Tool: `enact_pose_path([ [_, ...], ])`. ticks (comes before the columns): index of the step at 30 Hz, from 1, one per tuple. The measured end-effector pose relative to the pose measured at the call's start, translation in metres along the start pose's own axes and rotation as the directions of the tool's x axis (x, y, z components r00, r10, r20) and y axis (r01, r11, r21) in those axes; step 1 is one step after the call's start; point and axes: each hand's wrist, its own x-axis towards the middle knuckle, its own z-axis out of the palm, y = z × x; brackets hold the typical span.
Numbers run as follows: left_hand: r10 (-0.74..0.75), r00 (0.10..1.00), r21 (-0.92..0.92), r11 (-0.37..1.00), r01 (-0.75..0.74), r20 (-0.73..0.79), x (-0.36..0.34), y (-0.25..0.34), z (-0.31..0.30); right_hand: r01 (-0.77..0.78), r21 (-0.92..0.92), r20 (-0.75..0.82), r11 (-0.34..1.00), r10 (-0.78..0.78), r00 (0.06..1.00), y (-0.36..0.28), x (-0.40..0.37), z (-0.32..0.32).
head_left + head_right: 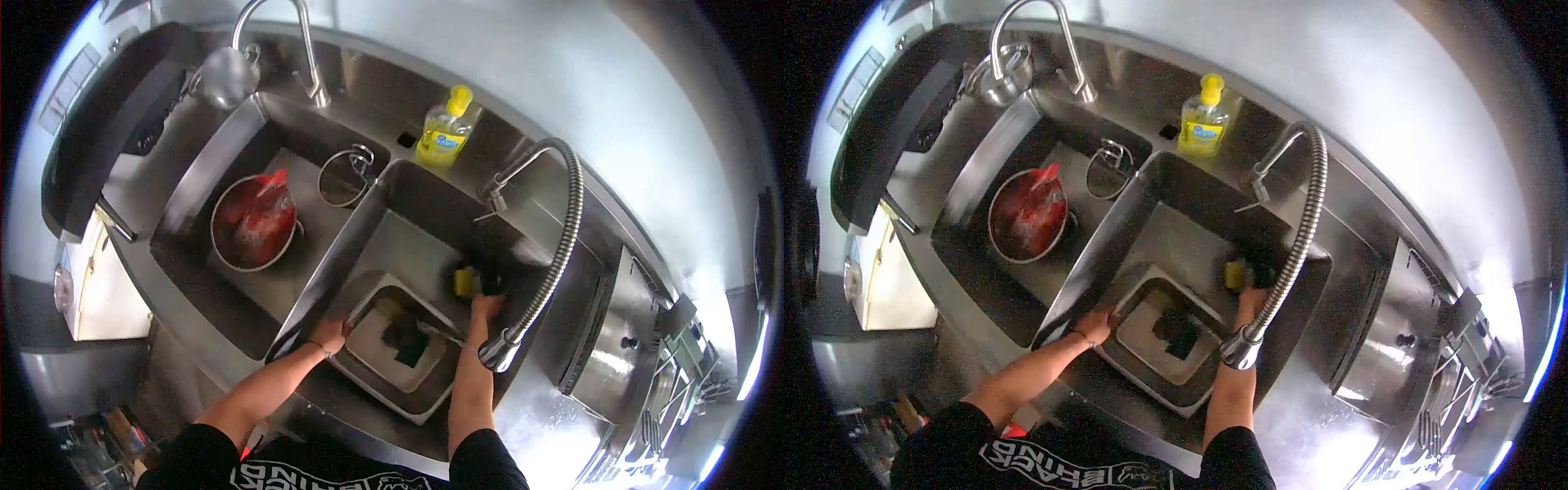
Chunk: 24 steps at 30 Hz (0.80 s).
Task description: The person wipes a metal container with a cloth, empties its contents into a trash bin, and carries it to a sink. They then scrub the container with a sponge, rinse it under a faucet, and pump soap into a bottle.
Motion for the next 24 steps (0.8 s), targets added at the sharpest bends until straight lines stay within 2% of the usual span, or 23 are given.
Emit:
enact_pose_path([
  [1,-0.044,0.997,0.08,0.996,0.038,0.067,-0.001,0.002,-0.005,0.092,-0.036,0.028,0.995,-0.091,0.995,0.0,-0.006,-0.004],
  [2,-0.091,0.987,0.161,0.985,0.069,0.129,-0.003,0.004,-0.006,0.147,-0.24,-0.201,0.96,-0.197,0.96,0.012,0.0,0.011],
  [3,-0.026,0.998,0.156,0.988,0.016,0.059,0.003,-0.011,0.01,0.151,-0.185,-0.167,0.971,-0.183,0.969,0.025,0.011,0.016],
  [4,-0.014,0.998,0.172,0.985,0.004,0.057,0.004,-0.008,0.007,0.124,-0.101,-0.09,0.987,-0.133,0.987,0.025,0.012,0.011],
  [7,-0.128,0.988,0.241,0.965,0.104,0.084,0.008,-0.004,0.001,0.026,0.078,0.074,0.997,-0.031,0.997,0.029,0.01,-0.002],
  [8,-0.115,0.99,0.259,0.962,0.09,0.084,0.008,-0.006,0.002,-0.011,0.129,0.11,0.992,-0.003,0.994,0.031,0.007,-0.004],
  [9,-0.001,0.994,0.293,0.956,0.032,-0.108,0.009,-0.006,0.006,-0.058,0.192,0.14,0.98,0.031,0.99,0.033,0.006,-0.007],
  [10,0.124,0.949,0.335,0.942,-0.021,-0.289,0.009,0.0,0.004,-0.113,0.26,0.181,0.959,0.066,0.981,0.034,0.006,-0.007],
  [11,0.142,0.951,0.347,0.937,-0.039,-0.276,0.011,0.006,0.002,-0.173,0.323,0.222,0.93,0.103,0.97,0.036,0.006,-0.01],
  [12,0.315,0.852,0.344,0.923,-0.173,-0.417,0.018,0.013,-0.001,-0.239,0.377,0.266,0.895,0.143,0.953,0.039,0.005,-0.011],
  [13,0.464,0.704,0.352,0.882,-0.313,-0.538,0.025,0.026,-0.003,-0.301,0.426,0.302,0.853,0.179,0.936,0.042,0.004,-0.014],
  [14,0.494,0.704,0.353,0.867,-0.352,-0.511,0.026,0.049,-0.012,-0.354,0.463,0.327,0.813,0.215,0.92,0.045,0.003,-0.018],
  [15,0.384,0.863,0.056,0.92,-0.388,-0.328,0.022,0.08,-0.026,-0.312,0.518,0.238,0.797,0.217,0.947,0.06,0.006,-0.013],
  [16,0.3,0.95,-0.233,0.922,-0.311,-0.081,0.019,0.102,-0.03,-0.259,0.563,0.148,0.785,0.213,0.966,0.069,0.009,-0.003],
  [17,0.383,0.923,-0.206,0.901,-0.382,-0.037,0.021,0.113,-0.025,-0.371,0.625,0.259,0.687,0.265,0.929,0.037,-0.017,-0.042],
  [18,0.408,0.913,-0.207,0.891,-0.404,-0.022,0.022,0.124,-0.021,-0.183,0.729,0.146,0.66,0.112,0.983,0.034,-0.024,-0.047],
  [20,0.403,0.892,-0.669,0.723,-0.172,0.206,0.021,0.146,-0.015,-0.194,0.722,0.182,0.664,0.089,0.979,-0.013,-0.052,-0.106],
  [21,0.392,0.88,-0.724,0.685,-0.084,0.269,0.021,0.154,-0.012,-0.19,0.725,0.172,0.663,0.093,0.981,-0.021,-0.051,-0.12],
  [22,0.401,0.876,-0.725,0.683,-0.091,0.267,0.019,0.161,-0.011,-0.178,0.766,0.19,0.618,0.048,0.981,-0.027,-0.047,-0.133],
  [24,0.416,0.847,-0.781,0.624,-0.001,0.331,0.014,0.174,-0.011,-0.159,0.805,0.197,0.571,-0.004,0.98,-0.043,-0.039,-0.153],
])
